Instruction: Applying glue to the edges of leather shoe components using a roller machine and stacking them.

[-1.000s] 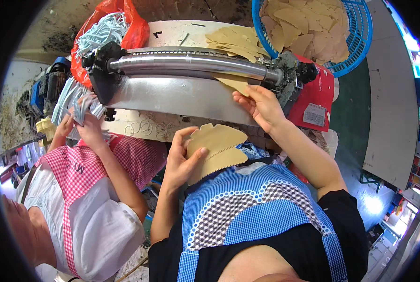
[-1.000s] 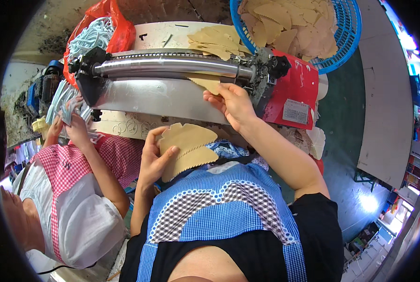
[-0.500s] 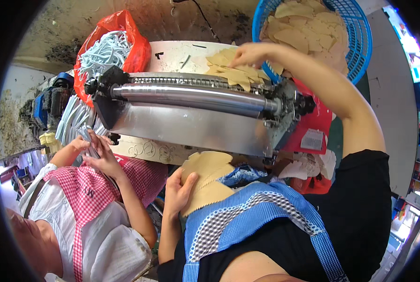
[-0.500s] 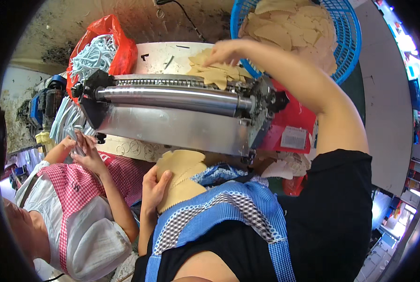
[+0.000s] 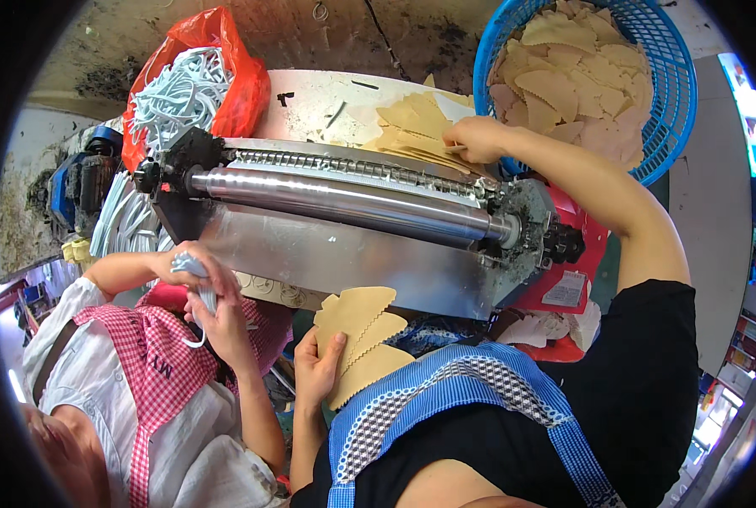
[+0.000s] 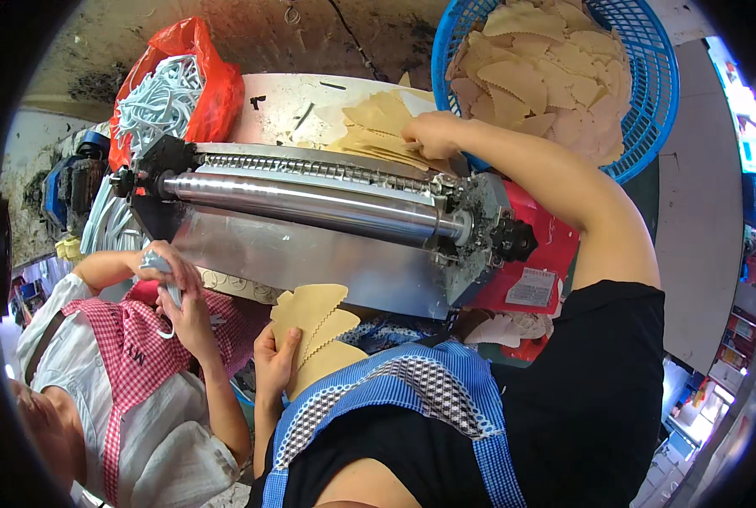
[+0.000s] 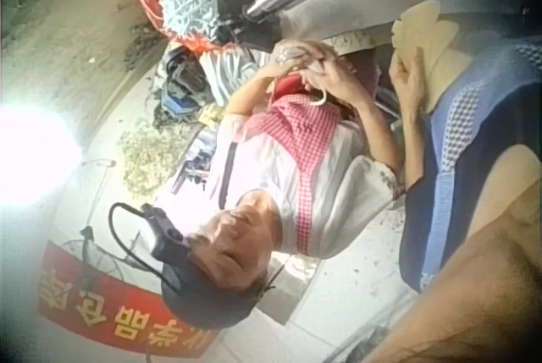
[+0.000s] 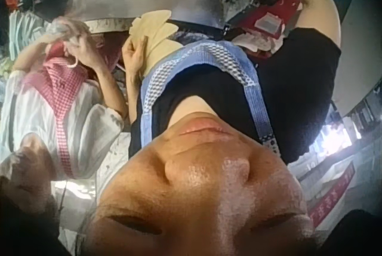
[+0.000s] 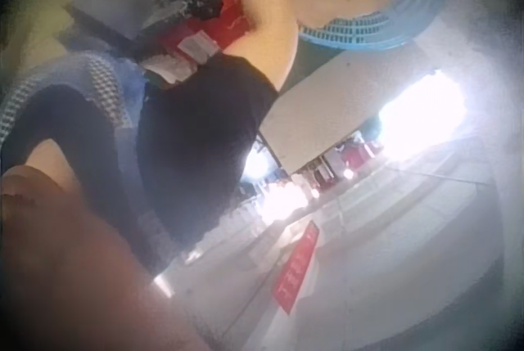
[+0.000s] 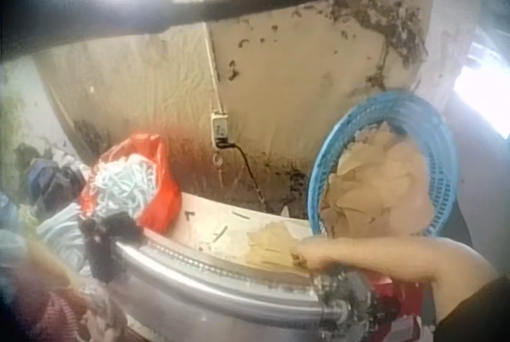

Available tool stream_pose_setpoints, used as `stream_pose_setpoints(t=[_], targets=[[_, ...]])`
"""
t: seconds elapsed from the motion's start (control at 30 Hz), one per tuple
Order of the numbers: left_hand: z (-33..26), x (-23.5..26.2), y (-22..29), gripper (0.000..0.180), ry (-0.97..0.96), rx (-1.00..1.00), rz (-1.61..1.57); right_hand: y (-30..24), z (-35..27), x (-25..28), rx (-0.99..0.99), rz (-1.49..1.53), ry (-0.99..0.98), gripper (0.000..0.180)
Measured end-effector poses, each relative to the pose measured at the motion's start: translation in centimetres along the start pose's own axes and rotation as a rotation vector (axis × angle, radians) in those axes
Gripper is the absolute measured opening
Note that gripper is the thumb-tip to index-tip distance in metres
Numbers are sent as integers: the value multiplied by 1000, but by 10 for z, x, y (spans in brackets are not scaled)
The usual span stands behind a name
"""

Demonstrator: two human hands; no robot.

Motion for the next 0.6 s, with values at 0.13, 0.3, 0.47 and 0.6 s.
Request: stream_pose_setpoints(t=[0.13, 0.3, 0.47, 0.6], targets=[[-4, -2, 1, 22, -10, 2, 69, -12, 2, 39, 37, 57, 317, 29], [3, -19, 24, 21, -54, -2, 68, -20, 15, -5, -220, 706, -73, 48], [-3, -13, 1, 21, 9, 53, 38, -4, 33, -13, 94, 309, -131, 47], [1, -15, -3, 20, 7, 61, 112, 3, 41, -25, 322, 101, 32, 37]])
Point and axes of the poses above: each hand's wrist, its own z-axis towards the middle knuckle, its own x-axis out of the back of the hand, y = z × x, the point moved 6 cm from there along z, towards the middle knuckle, and after that the axes turned 14 degrees about z, right-handed, at the moved point
